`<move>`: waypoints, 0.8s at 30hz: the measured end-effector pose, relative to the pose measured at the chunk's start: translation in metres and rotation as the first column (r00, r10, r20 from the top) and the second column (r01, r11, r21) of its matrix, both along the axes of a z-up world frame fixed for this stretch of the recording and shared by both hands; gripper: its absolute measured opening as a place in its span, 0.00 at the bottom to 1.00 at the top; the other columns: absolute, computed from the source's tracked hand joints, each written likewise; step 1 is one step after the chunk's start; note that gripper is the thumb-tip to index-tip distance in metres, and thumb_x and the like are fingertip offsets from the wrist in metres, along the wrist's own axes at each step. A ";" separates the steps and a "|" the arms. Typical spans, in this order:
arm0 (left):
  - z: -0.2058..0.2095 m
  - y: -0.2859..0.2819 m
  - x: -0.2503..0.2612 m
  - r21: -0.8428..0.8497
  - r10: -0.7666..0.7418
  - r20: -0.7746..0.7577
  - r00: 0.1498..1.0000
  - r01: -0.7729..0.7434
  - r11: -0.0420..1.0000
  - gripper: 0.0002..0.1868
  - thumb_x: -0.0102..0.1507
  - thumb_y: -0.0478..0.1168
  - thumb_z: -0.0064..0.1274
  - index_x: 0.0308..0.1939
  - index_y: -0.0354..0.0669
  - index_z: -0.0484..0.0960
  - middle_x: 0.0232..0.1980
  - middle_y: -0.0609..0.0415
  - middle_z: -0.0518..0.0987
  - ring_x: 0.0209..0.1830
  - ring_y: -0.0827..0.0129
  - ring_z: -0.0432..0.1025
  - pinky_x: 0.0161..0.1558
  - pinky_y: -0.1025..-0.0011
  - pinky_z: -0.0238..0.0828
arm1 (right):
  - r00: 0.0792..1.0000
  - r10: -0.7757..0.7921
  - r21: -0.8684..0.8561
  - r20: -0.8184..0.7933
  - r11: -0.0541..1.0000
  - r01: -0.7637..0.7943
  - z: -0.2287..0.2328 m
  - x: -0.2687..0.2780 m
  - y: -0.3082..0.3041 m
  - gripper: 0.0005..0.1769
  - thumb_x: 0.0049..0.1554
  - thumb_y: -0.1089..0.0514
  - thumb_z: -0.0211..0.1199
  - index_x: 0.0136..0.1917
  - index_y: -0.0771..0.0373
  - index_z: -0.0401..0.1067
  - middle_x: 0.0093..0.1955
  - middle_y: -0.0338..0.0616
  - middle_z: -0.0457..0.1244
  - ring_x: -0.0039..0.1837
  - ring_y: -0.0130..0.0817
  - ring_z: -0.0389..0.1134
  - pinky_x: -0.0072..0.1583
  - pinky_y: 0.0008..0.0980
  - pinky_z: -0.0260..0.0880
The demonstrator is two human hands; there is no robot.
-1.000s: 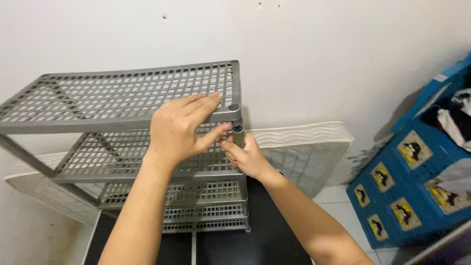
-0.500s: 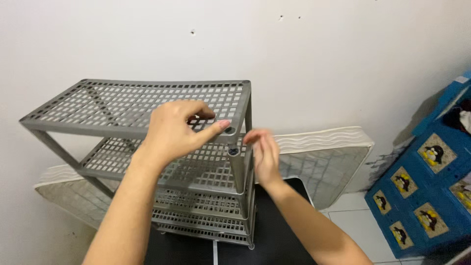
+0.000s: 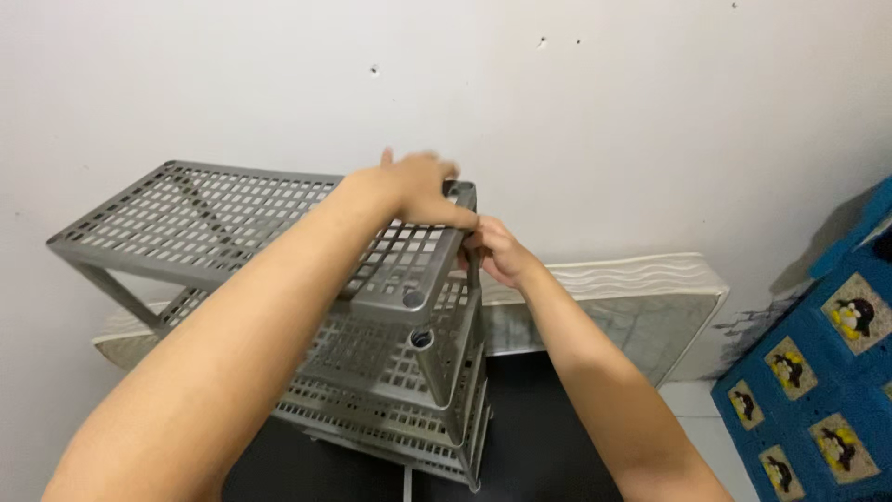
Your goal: The person disassembles a gray plastic shelving unit by hand. They remove the top shelf, then pull out and set aside the vertical support poles one by one, followed by the middle and bottom shelves, leaving the components separated on the floor.
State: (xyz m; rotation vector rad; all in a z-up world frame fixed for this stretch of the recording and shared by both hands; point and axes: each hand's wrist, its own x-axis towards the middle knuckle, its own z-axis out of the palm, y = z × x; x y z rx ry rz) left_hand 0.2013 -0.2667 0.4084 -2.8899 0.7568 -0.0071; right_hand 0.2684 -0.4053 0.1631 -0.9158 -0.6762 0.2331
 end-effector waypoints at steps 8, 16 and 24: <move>-0.022 0.025 0.004 -0.254 -0.021 -0.040 0.999 0.010 0.967 0.36 0.47 0.69 0.50 0.42 0.42 0.84 0.41 0.42 0.84 0.46 0.46 0.77 0.61 0.50 0.59 | 0.875 0.478 0.170 -0.080 0.871 -0.461 0.018 0.006 0.011 0.07 0.61 0.70 0.56 0.42 0.62 0.65 0.31 0.32 0.56 0.31 0.24 0.56 0.35 0.29 0.55; -0.026 0.026 0.000 -0.255 0.010 0.048 0.999 0.003 0.967 0.32 0.46 0.65 0.51 0.39 0.43 0.85 0.39 0.44 0.84 0.43 0.47 0.76 0.53 0.51 0.63 | 0.800 -0.581 -0.137 0.148 0.789 0.599 0.019 -0.029 0.054 0.17 0.61 0.62 0.53 0.29 0.62 0.64 0.25 0.32 0.56 0.28 0.20 0.54 0.30 0.29 0.50; -0.002 0.022 -0.036 -0.374 -0.155 -0.003 0.988 0.143 0.916 0.29 0.47 0.59 0.57 0.39 0.38 0.86 0.35 0.39 0.84 0.38 0.50 0.78 0.44 0.57 0.75 | 0.989 0.140 -0.125 -0.041 0.982 -0.144 0.036 -0.033 0.018 0.19 0.62 0.62 0.55 0.29 0.59 0.59 0.22 0.34 0.51 0.24 0.23 0.47 0.29 0.29 0.43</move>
